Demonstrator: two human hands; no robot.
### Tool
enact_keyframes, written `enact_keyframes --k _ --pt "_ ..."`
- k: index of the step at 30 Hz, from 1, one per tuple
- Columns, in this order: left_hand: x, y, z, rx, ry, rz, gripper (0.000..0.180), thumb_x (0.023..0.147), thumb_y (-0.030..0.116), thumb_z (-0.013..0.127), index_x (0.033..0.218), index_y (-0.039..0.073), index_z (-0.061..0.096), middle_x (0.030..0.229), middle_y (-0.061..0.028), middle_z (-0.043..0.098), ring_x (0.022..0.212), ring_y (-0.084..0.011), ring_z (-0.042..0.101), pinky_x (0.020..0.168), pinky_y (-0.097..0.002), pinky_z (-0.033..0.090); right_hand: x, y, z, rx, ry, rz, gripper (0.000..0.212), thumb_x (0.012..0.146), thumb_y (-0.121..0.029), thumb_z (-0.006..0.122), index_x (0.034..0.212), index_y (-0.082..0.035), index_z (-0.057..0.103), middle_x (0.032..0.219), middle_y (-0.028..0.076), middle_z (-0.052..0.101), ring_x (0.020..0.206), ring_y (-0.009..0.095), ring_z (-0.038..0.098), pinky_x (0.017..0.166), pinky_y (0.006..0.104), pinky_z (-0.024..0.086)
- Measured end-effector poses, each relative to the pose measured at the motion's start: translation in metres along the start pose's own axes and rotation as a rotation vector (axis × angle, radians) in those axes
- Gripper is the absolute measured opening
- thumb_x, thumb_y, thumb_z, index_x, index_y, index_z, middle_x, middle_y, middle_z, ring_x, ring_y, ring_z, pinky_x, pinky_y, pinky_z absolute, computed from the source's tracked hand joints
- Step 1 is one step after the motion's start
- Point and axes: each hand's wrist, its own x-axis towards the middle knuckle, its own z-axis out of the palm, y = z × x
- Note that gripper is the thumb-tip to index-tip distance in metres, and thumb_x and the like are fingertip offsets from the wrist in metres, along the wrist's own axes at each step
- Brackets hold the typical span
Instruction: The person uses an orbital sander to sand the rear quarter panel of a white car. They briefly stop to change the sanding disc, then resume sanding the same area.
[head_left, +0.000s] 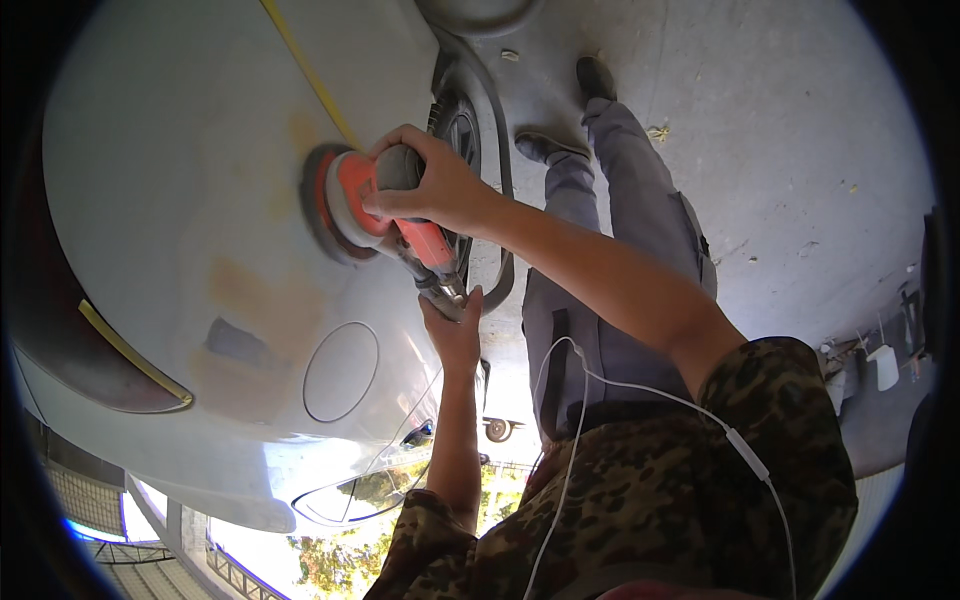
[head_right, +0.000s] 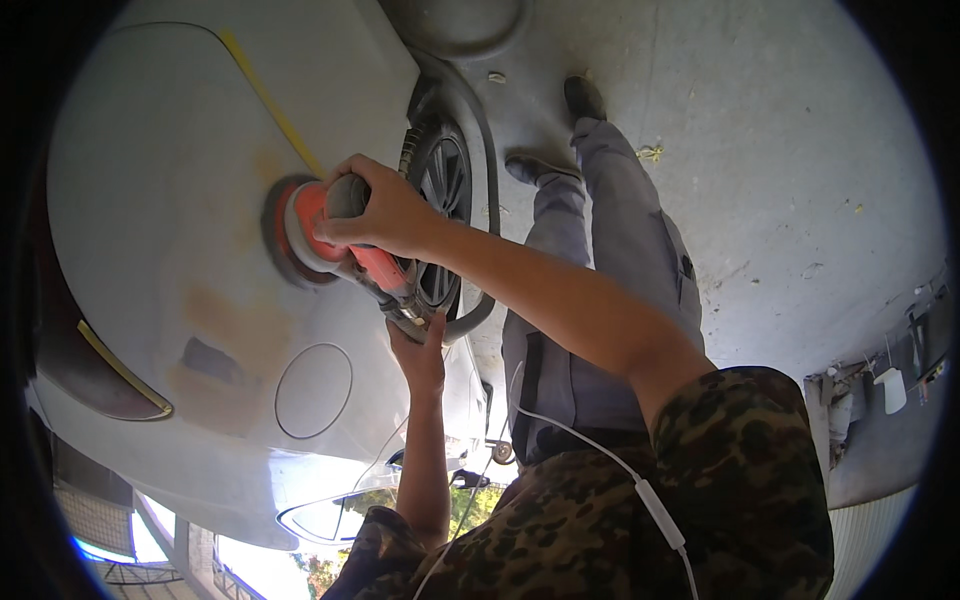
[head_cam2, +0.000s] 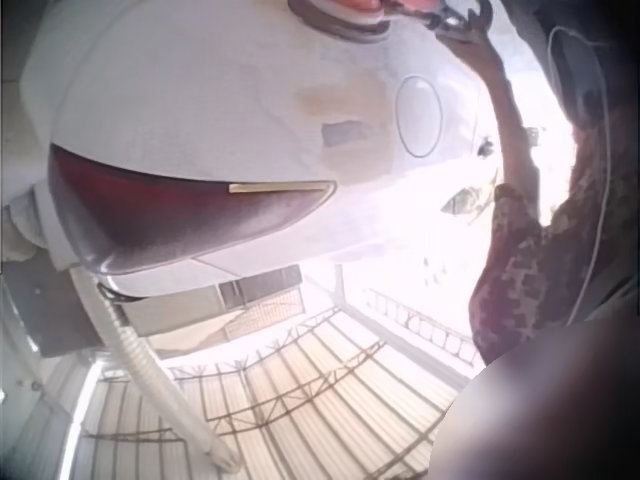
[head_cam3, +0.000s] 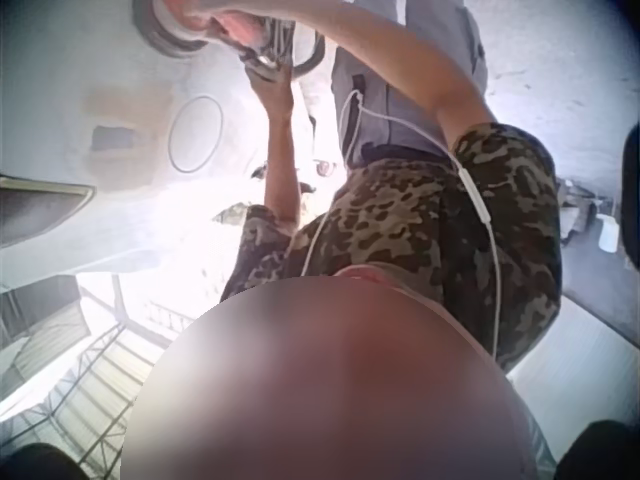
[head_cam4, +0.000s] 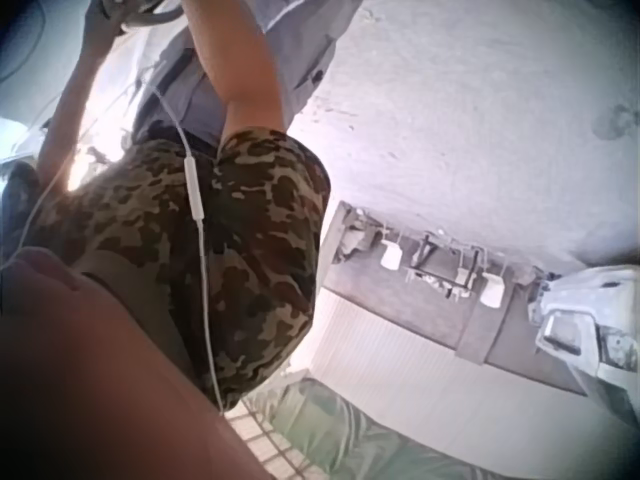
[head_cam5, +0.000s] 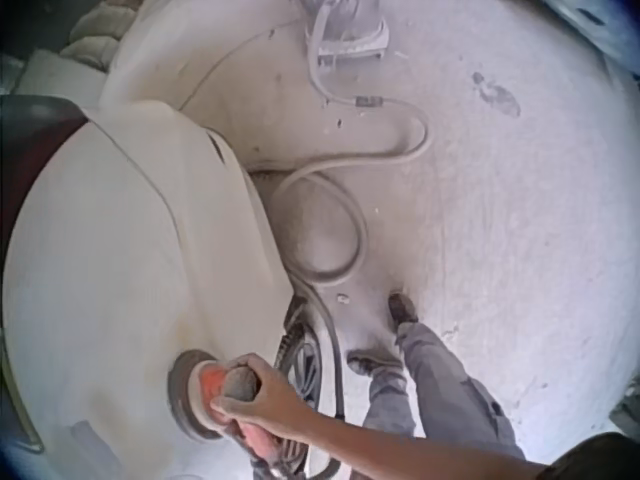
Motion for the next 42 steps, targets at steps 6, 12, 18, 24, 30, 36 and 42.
enact_keyframes --k 6,12,18,24,30,36,42 --pt "-0.010 -0.002 0.011 0.000 0.007 0.023 0.061 0.086 0.015 0.088 0.133 0.000 0.052 0.108 -0.0086 0.064 0.099 -0.0186 0.062 0.092 -0.0363 0.051 -0.007 0.000 -0.004 -0.102 -0.055 0.060 0.061 0.074 -0.034 0.091 0.119 -0.003 0.065 0.098 0.008 0.070 0.089 0.018 0.068 0.082 0.0342 0.056" --pt "-0.003 0.004 0.003 -0.047 -0.019 0.019 0.059 0.088 0.013 0.087 0.133 -0.001 0.052 0.105 -0.0072 0.065 0.095 -0.0171 0.063 0.089 -0.0331 0.052 0.001 -0.002 -0.001 0.010 -0.010 0.001 0.061 0.074 -0.032 0.092 0.119 -0.002 0.065 0.097 0.008 0.070 0.089 0.017 0.068 0.083 0.0333 0.057" --pt "-0.011 0.000 0.014 -0.021 0.026 0.044 0.056 0.088 0.014 0.087 0.130 0.000 0.053 0.105 -0.0065 0.065 0.096 -0.0168 0.061 0.090 -0.0341 0.052 -0.007 0.003 -0.003 -0.064 -0.029 0.043 0.061 0.074 -0.033 0.092 0.120 -0.002 0.065 0.099 0.009 0.069 0.090 0.017 0.068 0.084 0.0339 0.057" --pt "-0.001 0.002 0.007 -0.018 0.048 0.061 0.053 0.088 0.014 0.086 0.129 0.000 0.054 0.105 -0.0058 0.065 0.093 -0.0155 0.059 0.086 -0.0331 0.051 -0.007 0.001 0.011 -0.087 0.020 -0.039 0.062 0.073 -0.033 0.093 0.119 -0.003 0.064 0.110 0.013 0.064 0.099 0.023 0.067 0.088 0.0370 0.056" --pt "0.031 0.018 -0.004 -0.061 0.086 0.066 0.045 0.091 0.013 0.085 0.123 0.000 0.055 0.101 -0.0043 0.064 0.089 -0.0133 0.058 0.082 -0.0299 0.050 0.017 -0.017 0.017 -0.106 0.047 -0.135 0.067 0.069 -0.034 0.094 0.121 -0.005 0.062 0.118 0.014 0.060 0.107 0.028 0.066 0.095 0.0406 0.055" --pt "0.015 0.012 -0.003 -0.050 0.064 -0.072 0.062 0.091 0.011 0.085 0.141 -0.003 0.051 0.125 -0.0090 0.062 0.102 -0.0150 0.061 0.091 -0.0290 0.052 -0.010 -0.010 0.026 -0.149 0.028 -0.073 0.067 0.068 -0.032 0.092 0.123 -0.006 0.062 0.124 0.016 0.058 0.115 0.029 0.064 0.099 0.0412 0.054" --pt "0.043 0.031 -0.011 -0.074 0.076 0.102 0.044 0.092 0.012 0.084 0.122 -0.001 0.055 0.105 -0.0055 0.065 0.088 -0.0118 0.057 0.079 -0.0281 0.050 0.028 -0.030 0.028 -0.116 0.075 -0.226 0.066 0.068 -0.030 0.090 0.122 -0.004 0.062 0.118 0.016 0.060 0.108 0.031 0.066 0.094 0.0418 0.056"
